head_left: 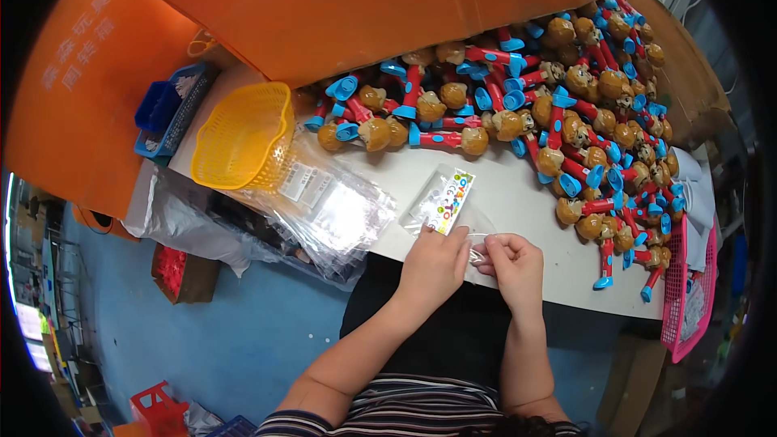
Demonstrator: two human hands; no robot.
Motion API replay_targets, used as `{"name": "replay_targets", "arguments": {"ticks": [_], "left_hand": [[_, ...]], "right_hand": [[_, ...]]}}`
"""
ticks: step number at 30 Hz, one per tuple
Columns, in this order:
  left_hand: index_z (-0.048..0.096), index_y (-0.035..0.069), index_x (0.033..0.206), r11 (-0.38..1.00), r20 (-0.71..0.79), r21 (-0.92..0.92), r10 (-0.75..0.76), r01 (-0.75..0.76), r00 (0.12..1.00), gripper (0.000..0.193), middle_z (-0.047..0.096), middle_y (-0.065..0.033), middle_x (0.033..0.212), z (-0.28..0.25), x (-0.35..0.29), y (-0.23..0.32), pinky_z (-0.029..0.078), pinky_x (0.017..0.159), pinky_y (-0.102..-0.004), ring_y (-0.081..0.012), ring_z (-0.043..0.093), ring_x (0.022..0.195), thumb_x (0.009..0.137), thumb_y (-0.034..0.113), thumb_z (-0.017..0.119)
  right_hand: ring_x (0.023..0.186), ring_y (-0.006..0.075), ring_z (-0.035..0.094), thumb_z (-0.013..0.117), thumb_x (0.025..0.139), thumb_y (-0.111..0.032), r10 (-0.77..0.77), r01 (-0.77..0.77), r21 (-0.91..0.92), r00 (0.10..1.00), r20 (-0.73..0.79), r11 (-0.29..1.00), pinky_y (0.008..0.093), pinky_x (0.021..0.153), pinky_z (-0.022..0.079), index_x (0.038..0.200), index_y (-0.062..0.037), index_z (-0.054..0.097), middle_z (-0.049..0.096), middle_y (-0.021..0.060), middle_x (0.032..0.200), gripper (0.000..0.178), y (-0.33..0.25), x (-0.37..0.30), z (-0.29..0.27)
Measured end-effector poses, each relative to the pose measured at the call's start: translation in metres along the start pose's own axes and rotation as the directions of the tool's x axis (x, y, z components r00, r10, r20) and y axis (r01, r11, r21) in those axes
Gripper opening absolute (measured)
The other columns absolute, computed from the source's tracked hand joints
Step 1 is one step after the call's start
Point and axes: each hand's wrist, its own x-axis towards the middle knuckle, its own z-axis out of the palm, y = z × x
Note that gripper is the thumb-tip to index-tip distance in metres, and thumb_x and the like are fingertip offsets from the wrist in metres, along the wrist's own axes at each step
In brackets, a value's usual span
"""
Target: Packaging small plastic toy characters into individual plastic bags.
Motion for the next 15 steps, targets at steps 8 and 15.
{"name": "replay_targets", "arguments": {"ticks": [8, 15], "left_hand": [[0.061, 0.001, 0.119, 0.999, 0.067, -0.049, 0.02, -0.017, 0.998, 0.042, 0.066, -0.0216, 0.118, -0.012, 0.0, 0.017, 0.046, 0.101, -0.0472, -0.0408, 0.066, 0.096, 0.081, 0.013, 0.073], [0.061, 0.0, 0.115, 0.993, 0.134, -0.088, -0.07, 0.082, 0.988, 0.037, 0.063, -0.0241, 0.121, 0.005, -0.006, 0.02, 0.048, 0.097, -0.0472, -0.0355, 0.066, 0.095, 0.079, 0.009, 0.067]], "right_hand": [[0.069, 0.0131, 0.069, 0.064, 0.096, -0.011, 0.069, -0.074, 0.062, 0.994, 0.085, 0.995, 0.0228, 0.061, 0.057, 0.091, 0.0054, 0.065, 0.072, 0.0128, 0.085, 0.018, 0.001, 0.003, -0.017], [0.067, 0.0123, 0.068, 0.067, 0.094, -0.01, 0.051, -0.065, 0.146, 0.994, 0.096, 0.987, 0.0217, 0.062, 0.056, 0.081, 0.0032, 0.061, 0.071, 0.0132, 0.082, 0.019, 0.0, 0.003, -0.019]]}}
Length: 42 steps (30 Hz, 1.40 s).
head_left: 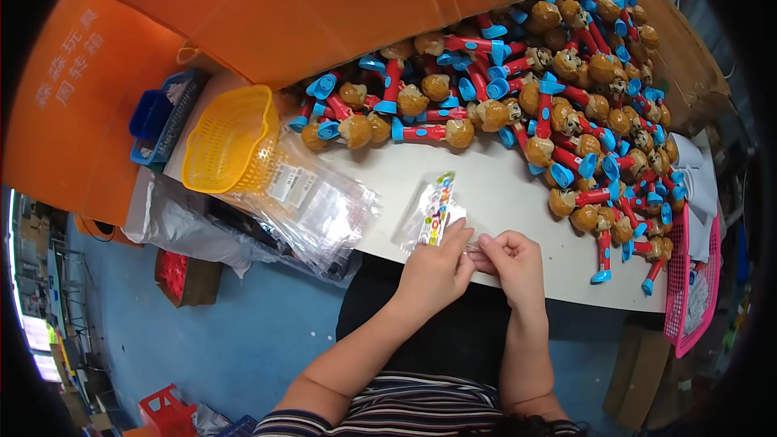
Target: Packaging small plastic toy characters into individual plastic bags.
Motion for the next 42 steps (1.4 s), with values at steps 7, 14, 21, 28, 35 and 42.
{"name": "replay_targets", "arguments": {"ticks": [7, 14, 21, 28, 35, 42], "left_hand": [[0.066, 0.001, 0.09, 0.996, -0.094, 0.046, 0.076, -0.072, 0.993, 0.01, 0.063, -0.0171, 0.083, -0.01, 0.014, 0.004, 0.05, 0.092, -0.0492, -0.0353, 0.063, 0.082, 0.08, 0.003, 0.064], [0.061, 0.001, 0.085, 0.998, -0.066, 0.061, -0.029, 0.033, 0.997, 0.009, 0.054, -0.0244, 0.102, -0.025, 0.029, 0.014, 0.052, 0.074, -0.0467, -0.0419, 0.061, 0.083, 0.079, 0.005, 0.066], [0.061, 0.004, 0.092, 0.98, 0.103, 0.123, -0.171, 0.158, 0.98, 0.015, 0.052, -0.0274, 0.12, -0.028, 0.044, 0.003, 0.052, 0.085, -0.0439, -0.0451, 0.058, 0.105, 0.08, 0.011, 0.067], [0.061, 0.002, 0.115, 0.944, 0.171, 0.331, -0.077, 0.016, 0.982, 0.048, 0.051, -0.0322, 0.122, -0.024, 0.039, -0.001, 0.047, 0.083, -0.048, -0.0398, 0.053, 0.105, 0.074, 0.021, 0.074], [0.057, -0.001, 0.121, 0.918, 0.115, 0.397, -0.037, -0.011, 0.993, 0.061, 0.017, -0.0386, 0.153, -0.028, 0.048, -0.002, 0.046, 0.09, -0.0482, -0.0426, 0.049, 0.113, 0.068, 0.024, 0.076], [0.059, -0.001, 0.096, 0.976, 0.05, 0.204, 0.071, -0.08, 0.996, 0.023, 0.055, -0.027, 0.12, -0.014, 0.046, 0.001, 0.051, 0.081, -0.0451, -0.0382, 0.06, 0.096, 0.076, 0.006, 0.069]], "right_hand": [[0.062, 0.0077, 0.063, 0.069, 0.092, -0.011, -0.034, 0.025, -0.219, 0.999, -0.036, 0.975, 0.0206, 0.055, 0.05, 0.091, 0.0009, 0.066, 0.069, 0.0072, 0.077, 0.012, -0.014, -0.021, -0.012], [0.113, 0.034, 0.051, 0.067, 0.081, 0.001, -0.754, 0.188, -0.982, 0.645, 0.12, 0.005, 0.0424, 0.098, 0.043, 0.111, -0.002, 0.061, 0.059, 0.0127, 0.118, 0.031, -0.075, 0.002, -0.115], [0.114, 0.0333, 0.049, 0.064, 0.077, 0.001, -0.573, 0.254, -0.953, 0.761, 0.303, -0.166, 0.0439, 0.097, 0.042, 0.109, -0.0039, 0.065, 0.06, 0.0111, 0.114, 0.032, -0.089, 0.025, -0.126], [0.112, 0.0304, 0.049, 0.073, 0.076, -0.009, -0.407, 0.275, -0.945, 0.854, 0.325, -0.178, 0.0446, 0.097, 0.039, 0.104, -0.0065, 0.067, 0.062, 0.0083, 0.101, 0.029, -0.118, 0.022, -0.125], [0.084, 0.021, 0.06, 0.072, 0.082, -0.005, -0.533, 0.359, -0.921, 0.815, 0.229, 0.153, 0.0315, 0.077, 0.047, 0.096, -0.0024, 0.068, 0.064, 0.0082, 0.089, 0.015, -0.124, -0.017, -0.093], [0.079, 0.0064, 0.058, 0.071, 0.088, -0.009, -0.215, 0.202, -0.375, 0.977, 0.009, 0.905, 0.0213, 0.069, 0.045, 0.096, 0.0017, 0.067, 0.066, 0.0015, 0.084, 0.014, -0.052, -0.048, -0.035]]}}
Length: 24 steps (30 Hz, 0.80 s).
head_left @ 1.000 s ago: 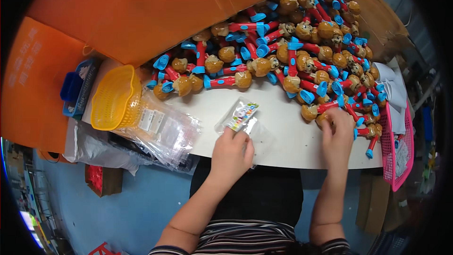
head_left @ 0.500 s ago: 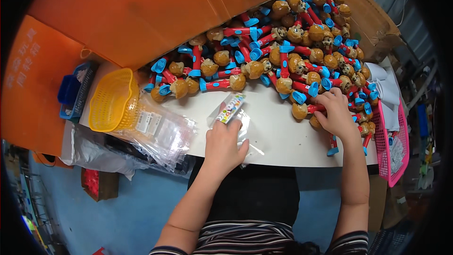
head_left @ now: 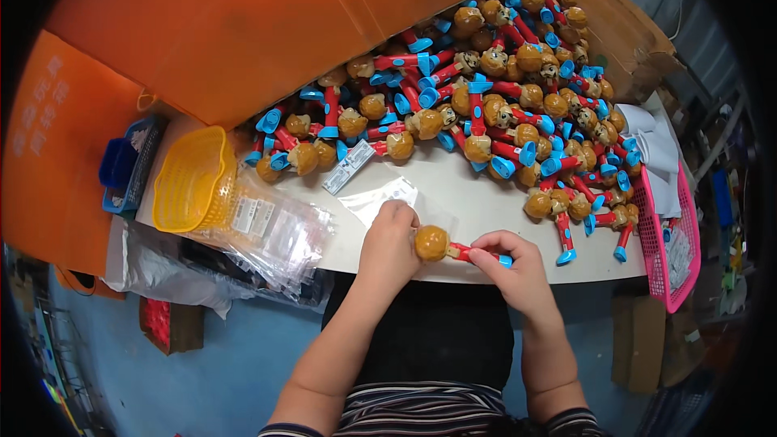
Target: Packaging small plastic toy characters into individual plastic bags.
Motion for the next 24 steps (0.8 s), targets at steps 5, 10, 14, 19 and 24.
{"name": "replay_targets", "arguments": {"ticks": [5, 10, 14, 19, 24], "left_hand": [[0.058, -0.001, 0.089, 0.989, -0.017, -0.143, -0.05, 0.047, 0.999, 0.012, 0.061, -0.0147, 0.087, 0.006, -0.007, 0.001, 0.053, 0.067, -0.0375, -0.0283, 0.064, 0.074, 0.08, 0.0, 0.066], [0.058, -0.001, 0.09, 0.979, -0.147, -0.201, -0.054, 0.023, 0.988, 0.009, 0.061, -0.0136, 0.085, 0.014, -0.003, 0.006, 0.052, 0.063, -0.0333, -0.0246, 0.064, 0.07, 0.084, 0.001, 0.065], [0.058, -0.001, 0.091, 0.961, -0.119, -0.272, -0.084, 0.048, 0.989, 0.009, 0.061, -0.0129, 0.084, 0.006, -0.002, 0.016, 0.053, 0.063, -0.0322, -0.0238, 0.065, 0.07, 0.084, -0.001, 0.064], [0.062, -0.001, 0.091, 0.967, -0.116, -0.256, -0.029, -0.001, 0.993, 0.008, 0.063, -0.0126, 0.085, 0.005, -0.008, 0.015, 0.056, 0.065, -0.0325, -0.0242, 0.067, 0.073, 0.083, -0.002, 0.066], [0.063, -0.001, 0.091, 0.962, -0.167, -0.25, 0.071, -0.112, 0.983, 0.009, 0.063, -0.0128, 0.085, 0.002, -0.007, 0.025, 0.055, 0.065, -0.0324, -0.0249, 0.067, 0.074, 0.083, -0.003, 0.067]], "right_hand": [[0.077, 0.0066, 0.057, 0.07, 0.088, -0.009, -0.07, 0.051, -0.127, 0.987, -0.147, 0.991, 0.0224, 0.069, 0.046, 0.094, 0.0015, 0.066, 0.064, 0.0015, 0.081, 0.013, 0.02, -0.012, -0.002], [0.078, 0.0148, 0.06, 0.071, 0.083, -0.003, -0.258, 0.229, -0.261, 0.963, -0.082, 0.938, 0.0261, 0.072, 0.048, 0.094, 0.0015, 0.065, 0.065, 0.008, 0.089, 0.014, 0.013, -0.026, 0.006], [0.085, 0.0202, 0.065, 0.074, 0.079, 0.0, -0.42, 0.34, -0.489, 0.905, -0.06, 0.803, 0.0307, 0.076, 0.051, 0.099, 0.0026, 0.066, 0.067, 0.0121, 0.093, 0.022, 0.015, -0.029, 0.005], [0.08, 0.0215, 0.065, 0.075, 0.079, 0.001, -0.534, 0.416, -0.471, 0.832, -0.147, 0.778, 0.0306, 0.072, 0.052, 0.104, 0.0018, 0.065, 0.066, 0.013, 0.089, 0.026, 0.035, -0.027, 0.017], [0.058, 0.008, 0.057, 0.072, 0.086, -0.002, -0.132, 0.116, -0.065, 0.928, -0.348, 0.991, 0.0215, 0.053, 0.046, 0.109, 0.0016, 0.061, 0.064, 0.0061, 0.074, 0.026, 0.058, -0.033, 0.034]]}}
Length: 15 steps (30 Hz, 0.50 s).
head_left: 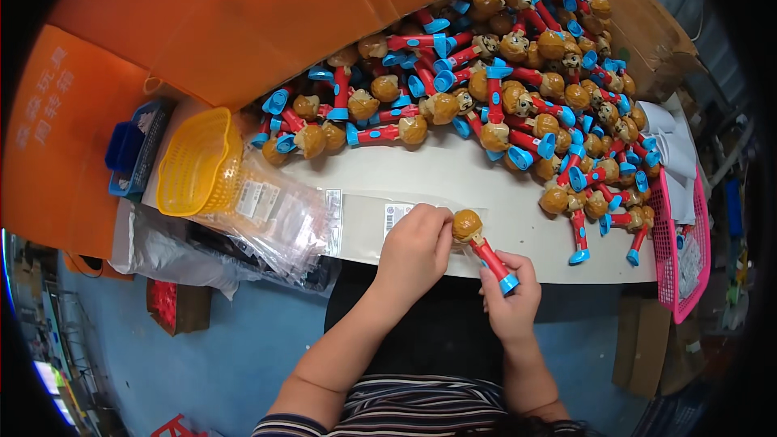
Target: Packaging small plastic toy characters into individual plastic bags.
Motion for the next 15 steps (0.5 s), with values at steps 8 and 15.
{"name": "replay_targets", "arguments": {"ticks": [8, 15], "left_hand": [[0.062, 0.0, 0.092, 1.0, -0.028, -0.013, 0.022, -0.022, 0.999, 0.012, 0.062, -0.014, 0.085, -0.005, 0.003, 0.007, 0.052, 0.067, -0.0362, -0.0305, 0.064, 0.075, 0.081, -0.004, 0.067], [0.062, 0.002, 0.091, 1.0, 0.029, 0.012, 0.019, -0.019, 0.999, 0.012, 0.061, -0.0128, 0.085, -0.002, -0.005, 0.008, 0.051, 0.069, -0.0375, -0.0307, 0.062, 0.077, 0.081, -0.003, 0.067]], "right_hand": [[0.069, 0.0247, 0.067, 0.076, 0.083, -0.006, -0.442, 0.472, -0.175, 0.878, 0.184, 0.864, 0.0278, 0.063, 0.052, 0.11, -0.0008, 0.062, 0.069, 0.0151, 0.085, 0.031, 0.001, 0.008, -0.01], [0.066, 0.0175, 0.062, 0.074, 0.084, -0.004, -0.55, 0.603, -0.152, 0.786, 0.281, 0.783, 0.0271, 0.057, 0.049, 0.109, -0.002, 0.058, 0.063, 0.0119, 0.081, 0.029, 0.007, 0.005, -0.055]]}}
